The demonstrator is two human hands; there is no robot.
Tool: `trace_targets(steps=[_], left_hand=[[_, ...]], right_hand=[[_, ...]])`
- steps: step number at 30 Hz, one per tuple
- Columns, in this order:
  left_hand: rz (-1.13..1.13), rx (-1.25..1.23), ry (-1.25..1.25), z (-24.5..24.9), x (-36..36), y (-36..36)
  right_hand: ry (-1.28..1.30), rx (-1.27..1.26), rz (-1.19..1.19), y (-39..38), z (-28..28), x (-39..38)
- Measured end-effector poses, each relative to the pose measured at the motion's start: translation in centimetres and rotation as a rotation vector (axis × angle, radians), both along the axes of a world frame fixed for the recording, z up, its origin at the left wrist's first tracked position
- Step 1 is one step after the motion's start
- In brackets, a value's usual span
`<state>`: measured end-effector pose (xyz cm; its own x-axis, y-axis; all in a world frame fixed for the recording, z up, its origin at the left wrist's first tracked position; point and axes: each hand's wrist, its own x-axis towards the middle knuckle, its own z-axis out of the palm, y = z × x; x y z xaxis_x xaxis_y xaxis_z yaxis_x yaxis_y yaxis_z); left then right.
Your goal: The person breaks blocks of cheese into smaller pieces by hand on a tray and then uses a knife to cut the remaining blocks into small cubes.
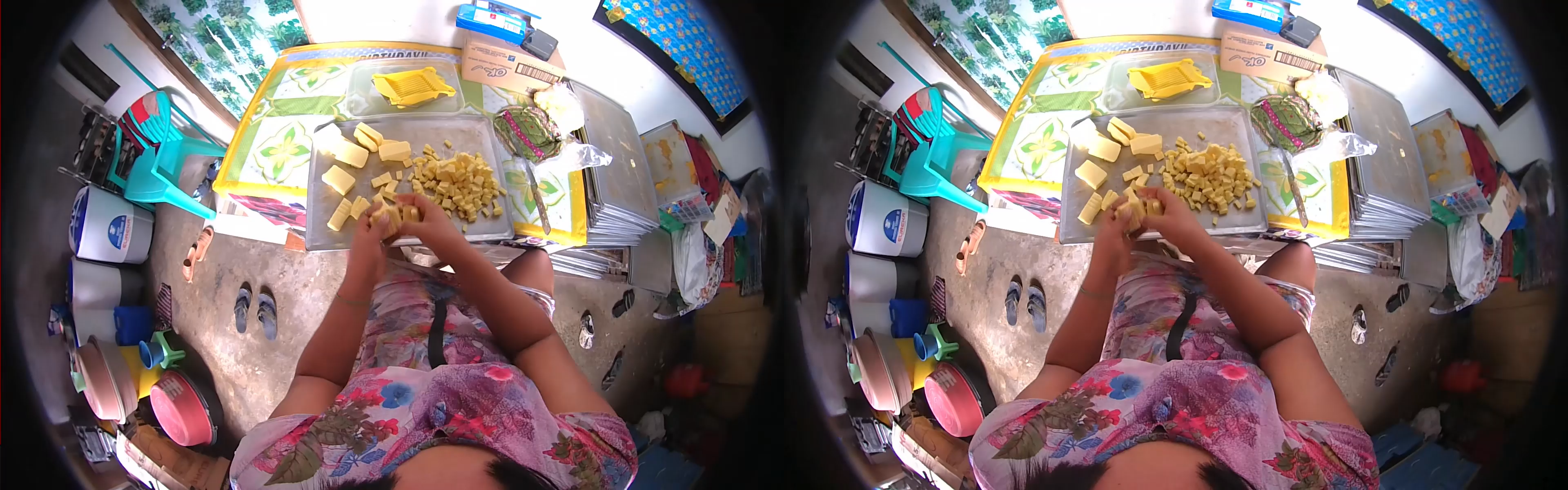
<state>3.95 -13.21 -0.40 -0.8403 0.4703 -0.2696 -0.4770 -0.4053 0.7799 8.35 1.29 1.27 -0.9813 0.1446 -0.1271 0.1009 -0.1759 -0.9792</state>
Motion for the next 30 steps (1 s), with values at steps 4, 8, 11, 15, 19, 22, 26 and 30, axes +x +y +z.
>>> trace_targets(steps=[4, 8, 11, 15, 19, 22, 26, 30], left_hand=[[-0.042, -0.328, 0.372, -1.6, -6.0, 0.2], [-0.016, -0.818, 0.768, -0.9, -9.6, 0.0], [-0.027, -0.983, 0.933, -0.9, -10.9, 0.0], [-0.075, -1.113, 1.019, 0.1, -10.8, 0.3], [-0.117, -1.068, 1.006, 2.2, -10.3, -0.7], [-0.078, -1.09, 0.983, 3.3, -10.1, -1.9], [-0.014, -1.203, 1.008, 2.5, -8.7, -4.7], [-0.04, -1.399, 1.01, 0.2, -6.6, -5.6]], right_hand=[[-0.058, 0.152, 0.003, 0.3, 0.4, -4.1], [-0.129, 0.449, 0.054, 0.3, 0.5, -7.7], [-0.13, 0.561, 0.088, 0.5, -1.4, -10.3], [-0.102, 0.608, 0.038, -0.1, -1.3, -10.7], [-0.092, 0.49, 0.06, 0.2, 0.2, -9.5], [0.016, 0.62, 0.025, 0.7, -1.2, -8.8], [0.083, 0.659, -0.003, 1.0, -2.1, -7.5], [0.049, 0.637, 0.032, 1.2, -1.3, -6.6]])
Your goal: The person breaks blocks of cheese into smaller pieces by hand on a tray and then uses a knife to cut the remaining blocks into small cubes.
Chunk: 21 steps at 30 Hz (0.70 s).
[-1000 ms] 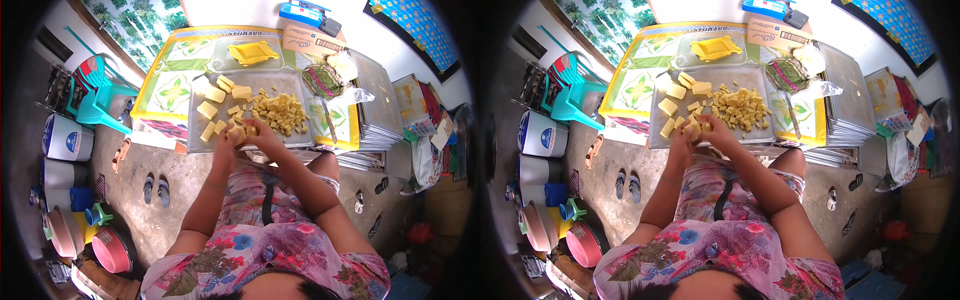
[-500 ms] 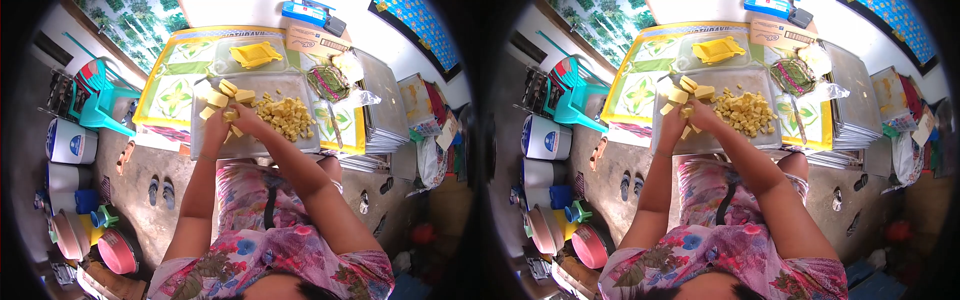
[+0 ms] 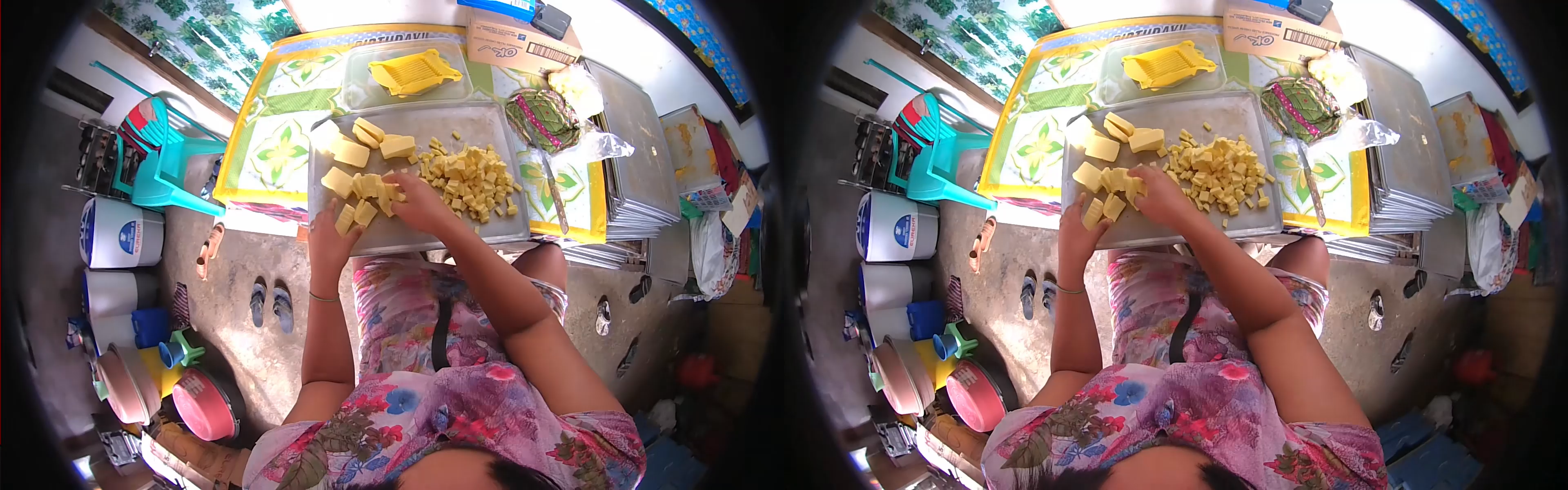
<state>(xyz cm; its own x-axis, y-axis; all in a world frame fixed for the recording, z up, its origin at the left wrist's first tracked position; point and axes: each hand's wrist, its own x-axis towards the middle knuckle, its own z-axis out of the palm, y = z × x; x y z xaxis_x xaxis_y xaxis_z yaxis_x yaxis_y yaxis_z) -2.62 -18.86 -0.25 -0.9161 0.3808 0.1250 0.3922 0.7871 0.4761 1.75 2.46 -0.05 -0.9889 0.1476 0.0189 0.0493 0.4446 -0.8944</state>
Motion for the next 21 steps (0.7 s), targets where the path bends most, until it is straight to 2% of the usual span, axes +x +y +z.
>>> trace_targets(steps=[3, 6, 12, 15, 16, 19, 21], left_hand=[[0.062, -0.007, -0.056, -1.5, 0.4, 0.0], [0.071, 0.083, -0.091, -2.0, 0.1, -0.5], [0.038, 0.336, 0.025, -0.8, -3.9, -0.3], [-0.308, 0.247, 0.107, 0.7, -7.4, 0.0], [-0.377, 0.181, 0.064, 0.3, -8.5, 0.0], [-0.491, -0.03, 0.05, 0.0, -9.9, 0.8], [-0.505, -0.086, 0.049, 0.5, -10.4, 1.1]], right_hand=[[-0.038, -0.073, 0.022, -0.2, 1.1, 0.5], [0.067, 0.018, 0.013, -0.4, 0.4, 0.9], [0.113, -0.112, 0.01, 0.1, 0.6, 2.7], [0.098, -0.153, 0.005, 0.2, 0.9, 3.4], [0.087, -0.158, 0.006, 0.3, 1.1, 3.6], [0.076, -0.16, -0.002, 0.8, 1.9, 4.3], [0.089, -0.149, -0.017, 1.3, 2.2, 4.7]])
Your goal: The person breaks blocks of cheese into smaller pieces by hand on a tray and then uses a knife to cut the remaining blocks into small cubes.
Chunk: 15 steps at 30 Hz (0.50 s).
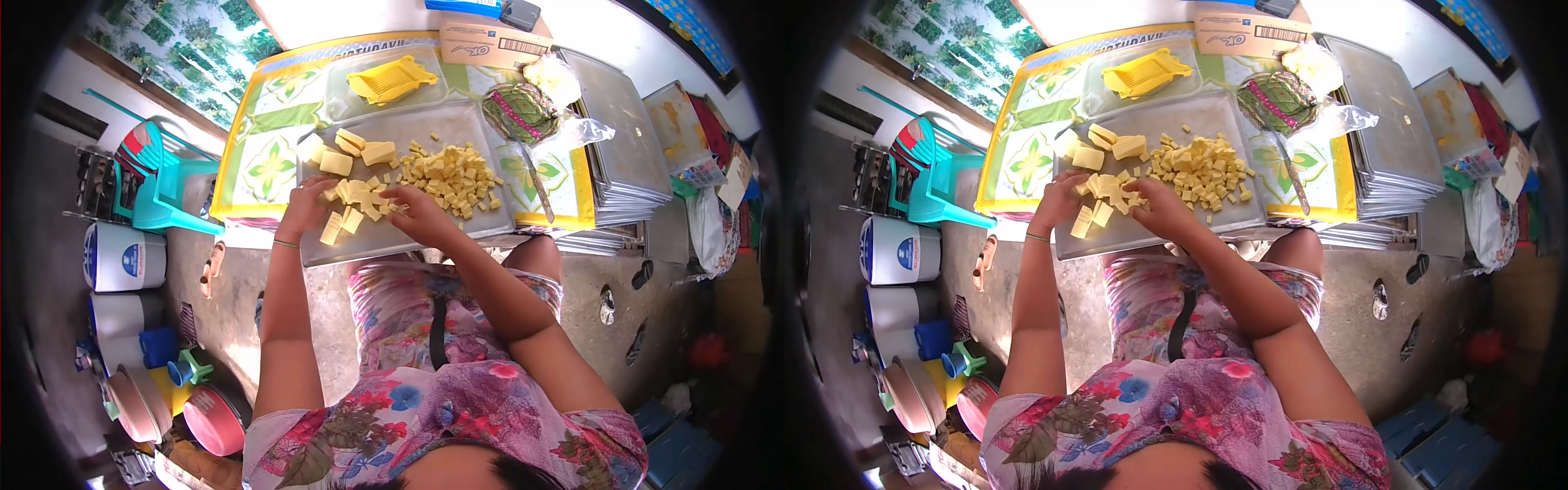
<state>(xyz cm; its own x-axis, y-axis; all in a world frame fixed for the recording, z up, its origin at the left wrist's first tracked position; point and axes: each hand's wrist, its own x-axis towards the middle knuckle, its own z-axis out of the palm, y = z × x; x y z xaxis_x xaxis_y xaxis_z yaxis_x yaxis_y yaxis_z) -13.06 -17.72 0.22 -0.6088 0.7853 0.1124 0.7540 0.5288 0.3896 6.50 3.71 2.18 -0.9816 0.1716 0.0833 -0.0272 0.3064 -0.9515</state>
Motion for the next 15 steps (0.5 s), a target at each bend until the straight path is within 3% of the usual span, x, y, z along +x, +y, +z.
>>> trace_targets(steps=[5, 8, 11, 15], left_hand=[[-0.052, -0.096, 0.23, 0.9, -0.7, 0.0], [0.108, 0.127, -0.198, 1.9, -0.3, -1.1], [0.179, 0.53, -0.666, 1.4, 0.9, -2.4], [0.193, 0.889, -1.22, 6.2, 8.4, -0.3]], right_hand=[[0.01, -0.095, -0.02, 0.5, -0.2, 0.5], [0.008, -0.088, -0.014, 0.7, 0.1, 0.6], [0.034, -0.137, -0.015, 0.3, 0.6, 0.5], [0.139, -0.25, 0.027, -1.0, 2.6, 0.4]])
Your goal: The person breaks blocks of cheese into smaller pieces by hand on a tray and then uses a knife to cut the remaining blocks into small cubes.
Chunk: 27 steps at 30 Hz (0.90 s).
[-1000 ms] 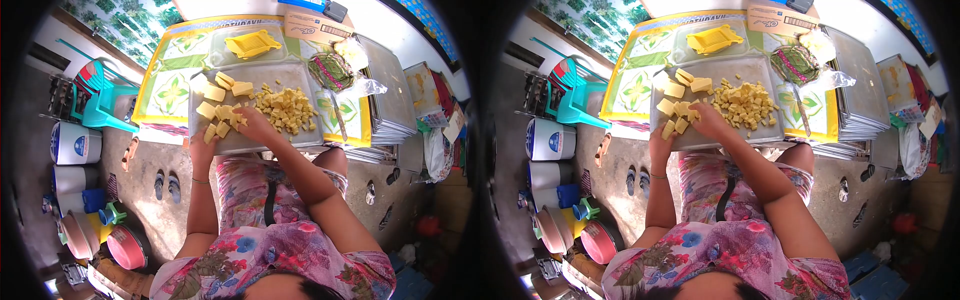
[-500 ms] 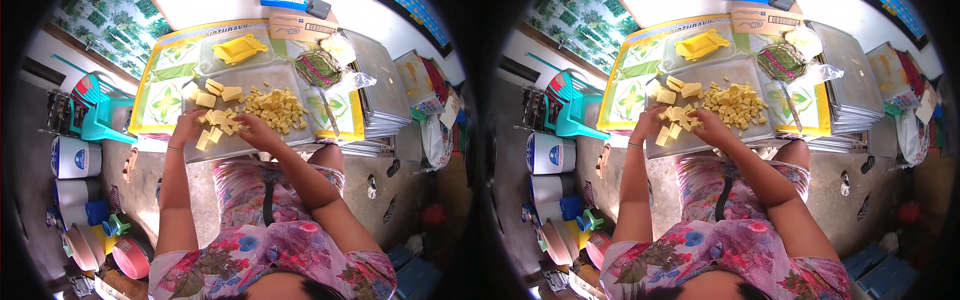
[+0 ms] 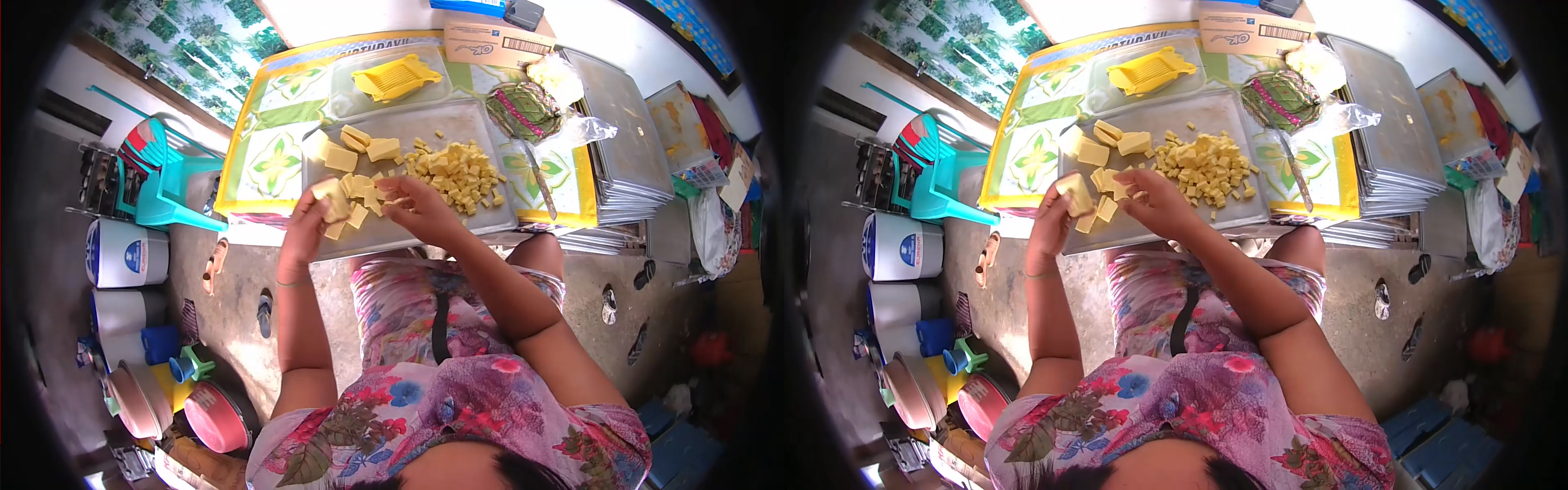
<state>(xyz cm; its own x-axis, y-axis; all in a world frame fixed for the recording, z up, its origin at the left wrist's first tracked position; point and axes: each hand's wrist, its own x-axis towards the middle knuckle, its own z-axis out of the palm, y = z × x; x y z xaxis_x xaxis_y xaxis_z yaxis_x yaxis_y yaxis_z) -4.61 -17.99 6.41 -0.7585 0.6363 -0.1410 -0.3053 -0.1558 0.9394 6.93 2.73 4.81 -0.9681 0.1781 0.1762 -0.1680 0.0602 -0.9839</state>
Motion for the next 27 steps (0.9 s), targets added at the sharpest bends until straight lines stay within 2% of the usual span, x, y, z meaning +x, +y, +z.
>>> trace_targets(steps=[1, 3, 6, 9, 11, 15, 21, 23, 27], left_hand=[[-0.053, -0.05, 0.009, 1.3, 1.8, 0.4], [-0.087, -0.065, 0.092, 0.8, 3.8, 0.8], [-0.082, -0.023, 0.162, 0.7, 6.1, 1.3], [-0.053, 0.026, 0.14, 1.3, 7.9, 1.6], [-0.017, 0.089, 0.061, 0.9, 8.6, 1.6], [0.075, 0.149, 0.109, -0.6, 10.1, 2.1], [0.095, 0.152, 0.051, 1.2, 12.0, 2.8], [0.079, 0.128, 0.049, 1.9, 12.5, 3.1], [0.124, 0.028, 0.229, 2.4, 13.5, 3.8]], right_hand=[[0.016, -0.037, 0.028, -0.4, 0.9, 0.2], [0.048, -0.106, 0.08, -0.8, 2.4, 0.8], [-0.027, -0.076, 0.223, -0.4, 2.9, 1.5], [-0.156, -0.258, 0.29, -0.4, 3.4, 2.6], [-0.12, -0.276, 0.242, -0.5, 3.5, 3.5], [-0.153, -0.316, 0.149, -0.2, 3.3, 4.5], [-0.097, -0.384, 0.259, 0.4, 3.3, 5.9], [-0.057, -0.339, 0.197, 0.5, 3.1, 6.3], [-0.011, -0.185, 0.1, 0.9, 4.0, 7.4]])
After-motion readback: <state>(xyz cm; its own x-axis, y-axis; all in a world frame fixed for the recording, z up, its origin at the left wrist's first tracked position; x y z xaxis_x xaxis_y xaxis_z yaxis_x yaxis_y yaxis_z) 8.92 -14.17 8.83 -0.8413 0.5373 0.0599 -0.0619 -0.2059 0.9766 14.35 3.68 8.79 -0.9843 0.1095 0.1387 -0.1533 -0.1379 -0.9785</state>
